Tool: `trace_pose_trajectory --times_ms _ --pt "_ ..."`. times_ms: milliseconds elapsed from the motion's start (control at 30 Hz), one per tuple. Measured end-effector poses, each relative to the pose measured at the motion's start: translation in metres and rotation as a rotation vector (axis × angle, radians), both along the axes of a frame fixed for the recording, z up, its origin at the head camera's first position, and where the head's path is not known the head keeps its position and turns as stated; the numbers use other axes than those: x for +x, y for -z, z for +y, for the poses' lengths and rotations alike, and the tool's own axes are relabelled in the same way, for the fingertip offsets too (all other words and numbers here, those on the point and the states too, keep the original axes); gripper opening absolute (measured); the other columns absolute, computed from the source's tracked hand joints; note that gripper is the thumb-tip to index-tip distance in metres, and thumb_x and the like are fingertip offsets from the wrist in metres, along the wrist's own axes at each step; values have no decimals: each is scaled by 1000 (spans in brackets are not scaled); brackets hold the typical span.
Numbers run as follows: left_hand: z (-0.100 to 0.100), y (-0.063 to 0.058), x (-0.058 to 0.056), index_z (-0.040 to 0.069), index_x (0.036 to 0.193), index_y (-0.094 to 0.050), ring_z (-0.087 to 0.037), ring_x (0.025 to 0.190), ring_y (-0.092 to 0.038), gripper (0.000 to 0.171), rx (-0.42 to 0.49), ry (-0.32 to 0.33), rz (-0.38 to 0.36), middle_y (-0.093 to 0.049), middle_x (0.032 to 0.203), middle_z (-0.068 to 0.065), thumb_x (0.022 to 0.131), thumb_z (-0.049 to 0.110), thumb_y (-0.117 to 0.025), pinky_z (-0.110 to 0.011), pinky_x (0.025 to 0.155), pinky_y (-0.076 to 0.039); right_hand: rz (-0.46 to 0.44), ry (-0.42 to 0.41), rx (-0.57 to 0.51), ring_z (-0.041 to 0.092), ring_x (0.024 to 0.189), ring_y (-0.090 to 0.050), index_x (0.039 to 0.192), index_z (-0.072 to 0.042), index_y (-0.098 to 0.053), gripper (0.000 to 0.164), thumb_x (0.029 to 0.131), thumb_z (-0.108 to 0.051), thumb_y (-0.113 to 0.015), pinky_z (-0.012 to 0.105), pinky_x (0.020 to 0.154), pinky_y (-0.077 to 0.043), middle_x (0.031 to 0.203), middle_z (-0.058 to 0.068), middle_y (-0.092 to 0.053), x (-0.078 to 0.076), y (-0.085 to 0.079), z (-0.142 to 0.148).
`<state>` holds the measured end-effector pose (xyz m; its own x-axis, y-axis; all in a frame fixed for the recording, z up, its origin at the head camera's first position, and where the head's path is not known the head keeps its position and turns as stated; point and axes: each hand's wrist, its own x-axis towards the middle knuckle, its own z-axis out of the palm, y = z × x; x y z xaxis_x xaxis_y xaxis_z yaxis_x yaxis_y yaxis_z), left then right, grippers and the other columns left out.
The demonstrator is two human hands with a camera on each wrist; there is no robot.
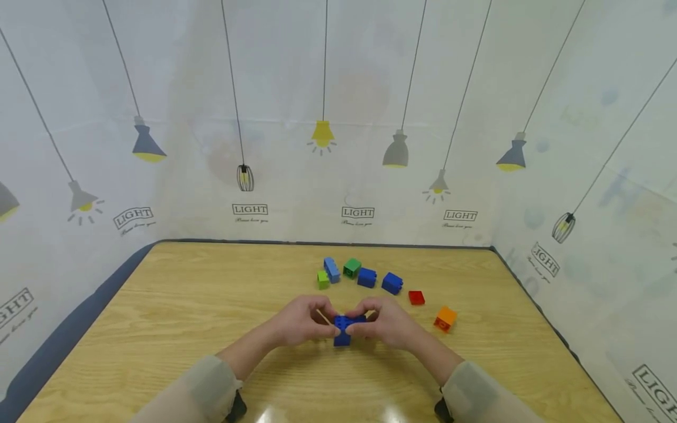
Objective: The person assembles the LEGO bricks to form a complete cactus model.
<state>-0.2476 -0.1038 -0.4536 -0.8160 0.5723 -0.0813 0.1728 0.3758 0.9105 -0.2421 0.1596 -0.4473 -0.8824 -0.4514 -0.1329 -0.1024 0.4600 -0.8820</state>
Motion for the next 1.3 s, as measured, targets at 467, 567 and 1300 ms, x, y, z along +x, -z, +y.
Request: trace_pose_trajectory --times_ms 467,567,1300 --pt "2 -1 -3 11 113 -74 -22 108 -78 19 3 21 -2 -78 116 -5 100 23 -82 -35 82 -66 -23 -1 -18 20 89 -76 122 -15 -82 26 98 -26 -86 37 80 -68 119 6 -77 -1 -3 6" --pt "1 -1 -2 11 113 -73 -23 108 -79 20 -1 21 5 -78 117 -5 100 23 -82 -36 82 -66 -40 6 -21 19 88 -75 123 -15 -83 27 98 -27 -86 37 79 -67 118 5 -78 1 -3 8" --pt "-24 3 -35 3 131 -70 -18 103 -74 40 -36 -98 52 -74 126 -11 103 30 -79 -38 82 -67 -16 14 28 19 85 -69 122 -24 -84 28 96 -34 -88 30 68 -54 120 1 -77 -3 3 7"
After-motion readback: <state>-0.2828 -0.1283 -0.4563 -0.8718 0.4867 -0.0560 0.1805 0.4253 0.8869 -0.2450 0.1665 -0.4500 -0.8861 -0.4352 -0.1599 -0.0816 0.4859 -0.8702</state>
